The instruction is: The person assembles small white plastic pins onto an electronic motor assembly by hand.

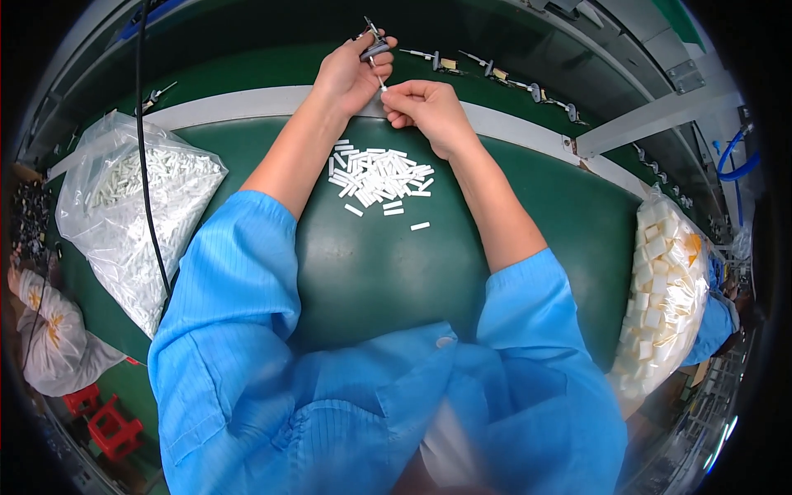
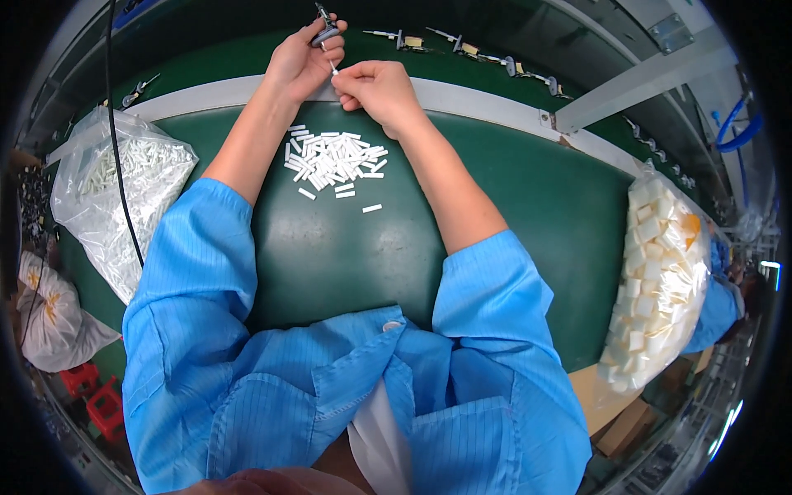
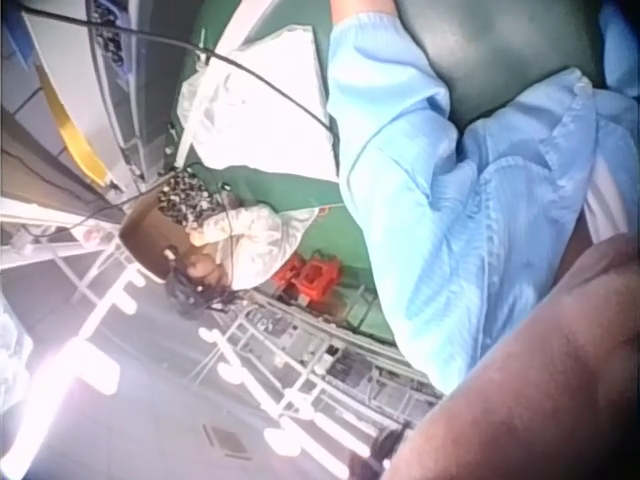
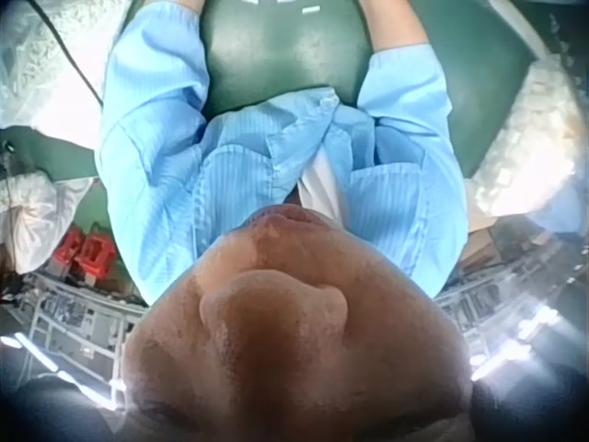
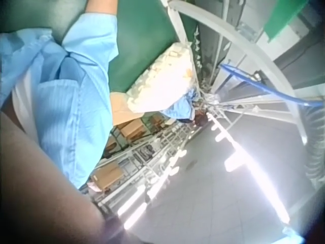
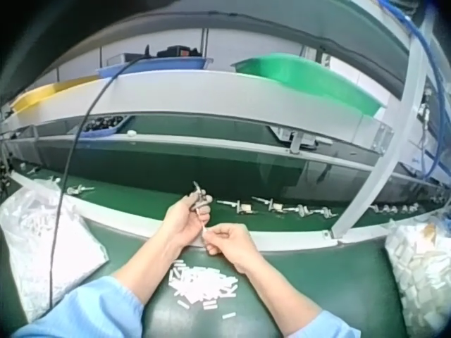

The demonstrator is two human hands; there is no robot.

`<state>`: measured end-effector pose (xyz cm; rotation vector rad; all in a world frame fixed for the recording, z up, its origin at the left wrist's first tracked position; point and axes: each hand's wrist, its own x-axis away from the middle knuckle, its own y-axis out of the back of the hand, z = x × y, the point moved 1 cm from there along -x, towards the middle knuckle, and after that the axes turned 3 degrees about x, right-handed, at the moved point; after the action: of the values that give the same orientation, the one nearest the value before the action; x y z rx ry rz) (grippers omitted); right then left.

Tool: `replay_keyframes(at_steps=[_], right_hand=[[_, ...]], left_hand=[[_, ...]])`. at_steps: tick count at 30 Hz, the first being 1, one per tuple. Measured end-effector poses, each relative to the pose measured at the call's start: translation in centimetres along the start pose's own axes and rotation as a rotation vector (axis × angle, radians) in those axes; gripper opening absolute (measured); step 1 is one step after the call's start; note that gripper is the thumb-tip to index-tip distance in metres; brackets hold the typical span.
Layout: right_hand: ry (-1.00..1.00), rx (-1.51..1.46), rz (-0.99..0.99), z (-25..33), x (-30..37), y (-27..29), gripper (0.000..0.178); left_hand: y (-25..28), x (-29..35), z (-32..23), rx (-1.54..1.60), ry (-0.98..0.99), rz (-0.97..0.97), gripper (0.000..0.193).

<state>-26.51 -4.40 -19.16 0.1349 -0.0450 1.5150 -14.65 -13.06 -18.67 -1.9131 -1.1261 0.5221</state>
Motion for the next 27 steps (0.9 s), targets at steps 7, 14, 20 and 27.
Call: replay_keyframes(at_steps=[7,14,20,27], right_hand=[[0.263,0.107,-0.283,0.3,-0.1,0.5,0.016],[0.302,0.161,-0.321,0.5,0.3,0.3,0.017],[0.698,0.629,-0.449,0.0,0.5,0.6,0.014],[0.620,0.758,-0.474,0.6,0.2,1.4,0.021]], left_hand=[[-2.6,2.0,2.6,-0.300,-0.168,-0.142,0.021],[-2.8,2.5,2.9,-0.274,-0.207,-0.145,0.022],[-2.7,2.2,3.9,-0.213,-0.217,-0.142,0.023],[-1.9,-2.2,1.8,-0.603,-0.210,-0.084,0.028]])
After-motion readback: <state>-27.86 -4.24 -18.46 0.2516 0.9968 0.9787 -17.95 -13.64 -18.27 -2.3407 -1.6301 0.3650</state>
